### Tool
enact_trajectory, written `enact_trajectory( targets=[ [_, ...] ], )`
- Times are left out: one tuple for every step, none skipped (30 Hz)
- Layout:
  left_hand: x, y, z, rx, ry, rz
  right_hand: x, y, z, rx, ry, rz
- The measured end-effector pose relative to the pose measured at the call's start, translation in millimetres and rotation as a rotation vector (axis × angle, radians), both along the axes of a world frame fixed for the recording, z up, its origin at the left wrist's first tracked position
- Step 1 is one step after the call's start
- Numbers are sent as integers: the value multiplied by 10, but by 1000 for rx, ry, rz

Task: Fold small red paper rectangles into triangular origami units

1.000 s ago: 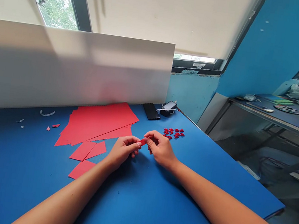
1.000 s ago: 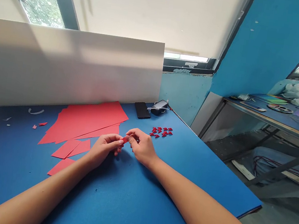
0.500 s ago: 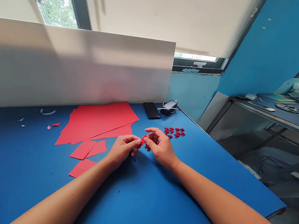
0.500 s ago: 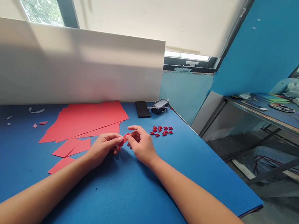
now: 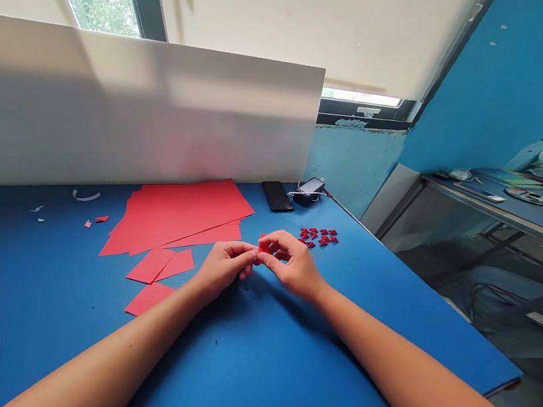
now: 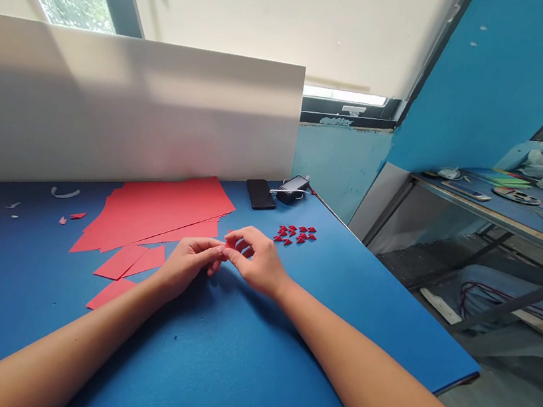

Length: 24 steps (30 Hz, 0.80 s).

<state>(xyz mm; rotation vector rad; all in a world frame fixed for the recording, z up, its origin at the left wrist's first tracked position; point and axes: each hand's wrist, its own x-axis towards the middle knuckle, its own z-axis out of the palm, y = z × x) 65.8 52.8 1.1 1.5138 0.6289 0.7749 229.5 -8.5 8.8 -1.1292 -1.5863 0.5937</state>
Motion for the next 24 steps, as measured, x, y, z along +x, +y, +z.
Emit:
enact_trajectory(
  targets=[
    [-2,-3,2,5,-6,7,0,-5,8,14,-25,-8],
    [-5,-6,4,9,-12,14,1,-8,17,23,-37,-17],
    [-8,-10,7,11,-18,21,2,-9,24,28,-41,-25],
    [-12,-14,9,11,-24,27,4,-8,30,30,-40,-29],
    [-15,-17,11,10,-28,32,6,-6,34,29,-38,-30],
    [-19,-20,13,7,-31,34,7,-3,35,28,-35,-29],
    [-23,-22,13,3,-33,35,7,1,33,28,-31,-28],
    [-27,-23,13,-2,-37,35,7,5,30,26,-31,-24],
    [-30,-23,12,-8,-44,32,6,8,26,23,-31,-20],
    [-33,-21,9,-15,-51,28,6,11,22,23,-32,-19],
    [-35,-18,6,-21,-57,22,5,12,20,25,-34,-21],
    [-37,-15,2,-27,-62,17,5,14,19,28,-40,-25],
    [-39,-11,-1,-31,-65,13,5,14,20,34,-51,-32],
    [-39,-8,-5,-35,-65,11,6,14,23,44,-66,-42],
    [-39,-5,-7,-39,-65,12,7,14,27,56,-84,-53],
    [-39,-3,-9,-42,-67,16,10,14,30,70,-103,-65],
    [-39,-1,-9,-43,-70,21,12,14,33,83,-123,-76],
    [-40,-1,-8,-42,-73,26,15,14,33,95,-139,-85],
    [-40,-1,-5,-39,-75,31,17,13,32,104,-151,-91],
    [-40,-2,-2,-34,-75,34,19,12,28,108,-160,-93],
    [-41,-3,2,-26,-72,37,19,10,23,108,-166,-93],
    [-40,-5,5,-19,-68,41,19,7,17,106,-166,-94],
    [-39,-8,8,-15,-62,45,17,4,11,102,-162,-95],
    [-37,-10,9,-13,-57,49,15,0,7,99,-154,-96]
  ],
)
